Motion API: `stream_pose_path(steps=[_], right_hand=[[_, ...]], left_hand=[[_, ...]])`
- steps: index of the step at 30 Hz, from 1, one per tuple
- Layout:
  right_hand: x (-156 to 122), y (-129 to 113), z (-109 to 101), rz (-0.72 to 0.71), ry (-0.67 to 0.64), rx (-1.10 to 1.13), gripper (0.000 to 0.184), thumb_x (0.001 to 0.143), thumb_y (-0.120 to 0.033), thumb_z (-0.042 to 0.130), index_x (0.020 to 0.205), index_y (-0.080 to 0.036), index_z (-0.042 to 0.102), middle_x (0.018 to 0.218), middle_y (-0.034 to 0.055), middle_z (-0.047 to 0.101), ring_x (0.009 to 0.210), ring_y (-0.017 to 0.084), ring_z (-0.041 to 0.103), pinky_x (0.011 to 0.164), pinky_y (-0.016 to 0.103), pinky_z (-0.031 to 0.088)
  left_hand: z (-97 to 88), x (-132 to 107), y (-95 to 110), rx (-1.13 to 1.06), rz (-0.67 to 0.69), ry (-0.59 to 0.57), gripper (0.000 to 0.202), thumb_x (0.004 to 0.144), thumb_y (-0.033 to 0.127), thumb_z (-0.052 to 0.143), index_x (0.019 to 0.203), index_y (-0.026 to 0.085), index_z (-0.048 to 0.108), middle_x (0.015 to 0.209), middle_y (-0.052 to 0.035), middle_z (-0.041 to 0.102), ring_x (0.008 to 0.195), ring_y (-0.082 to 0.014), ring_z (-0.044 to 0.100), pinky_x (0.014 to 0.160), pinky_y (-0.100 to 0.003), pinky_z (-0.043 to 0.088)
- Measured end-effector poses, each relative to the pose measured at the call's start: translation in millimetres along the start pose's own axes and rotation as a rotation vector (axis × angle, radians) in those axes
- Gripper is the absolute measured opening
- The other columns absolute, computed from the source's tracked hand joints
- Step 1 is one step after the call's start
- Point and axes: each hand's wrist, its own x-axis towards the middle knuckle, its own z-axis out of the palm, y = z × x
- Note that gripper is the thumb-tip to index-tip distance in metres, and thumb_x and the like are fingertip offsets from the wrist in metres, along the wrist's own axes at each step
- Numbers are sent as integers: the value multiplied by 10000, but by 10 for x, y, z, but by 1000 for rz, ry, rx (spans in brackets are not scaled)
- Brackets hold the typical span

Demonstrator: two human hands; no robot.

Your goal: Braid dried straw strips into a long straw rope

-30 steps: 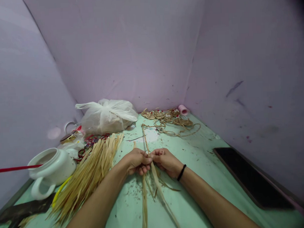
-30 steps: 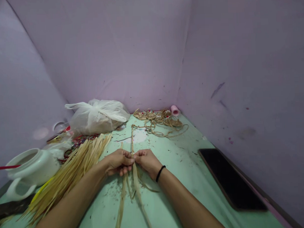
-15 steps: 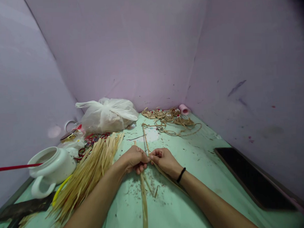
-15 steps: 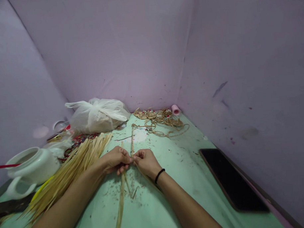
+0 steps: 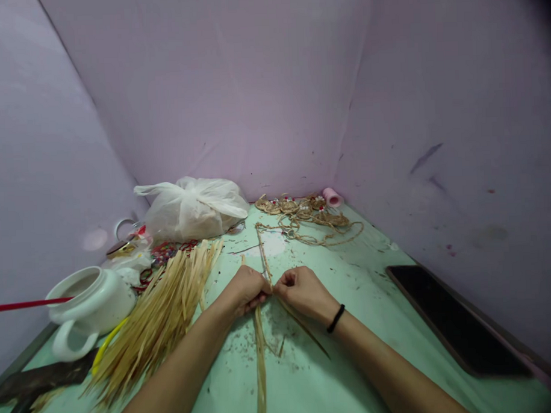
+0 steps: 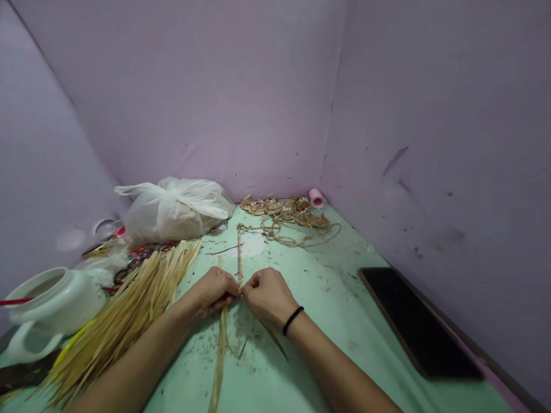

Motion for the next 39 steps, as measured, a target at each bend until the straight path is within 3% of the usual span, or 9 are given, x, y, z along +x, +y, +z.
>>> stream_pose_path(steps=[6,10,15,20,22,26,31,39], right_hand=[[-230,-172,60,-180,104,-298,166,661,-180,472,580,-164,616,554,65,612,489,126,479,467,236,242],[-302,-172,157,-278,56,-462,186,708,-152,443,656,-158,621,650,84,637,550,141,518,501,248,243],[-321,-179,162,-353,10,-378,168,719,-199,479,642,-169,626,627,63,634,546,138,522,508,246,261],[-164,-160,-3,-89,218,100,218,730,-324,487,635,-156,589,611,51,613,556,133,517,528,234,334],[-89,-154,-20,44,104,356,193,731,-282,461,642,-143,563,620,53,602,541,121,514,518,227,357],[-35,-187,58,243,-265,717,111,686,-184,453,619,-133,525,516,15,533,443,89,474,451,204,356],[-17,-186,101,261,-261,559,154,624,-123,470,470,-129,483,355,-52,368,309,27,246,333,183,145],[15,-114,103,230,-250,447,148,600,-128,484,452,-129,487,311,-73,299,312,24,176,353,211,87]], left_hand=[[-66,94,-88,-70,-47,-101,192,536,194,523,372,132,444,258,29,326,243,-41,255,291,-174,151],[-109,79,-85,-44,3,-115,117,493,149,493,383,132,457,295,23,374,258,-48,279,284,-179,151],[-146,36,-45,11,96,-99,104,471,132,479,377,141,437,271,49,322,240,-41,239,275,-179,142],[-235,129,-110,-24,157,-213,87,494,203,522,449,137,487,328,53,371,253,-38,252,272,-175,118],[-256,157,-131,-32,151,-233,77,489,208,530,495,133,518,359,52,404,262,-36,267,274,-170,125],[-261,173,-141,-54,167,-256,78,475,205,528,491,130,515,346,58,385,257,-32,246,277,-169,128],[-276,175,-140,-31,207,-313,88,493,196,514,522,119,546,351,58,383,267,-35,238,285,-177,126],[-259,96,-100,189,278,-232,111,496,161,466,521,112,563,352,55,371,341,-51,279,359,-188,192]])
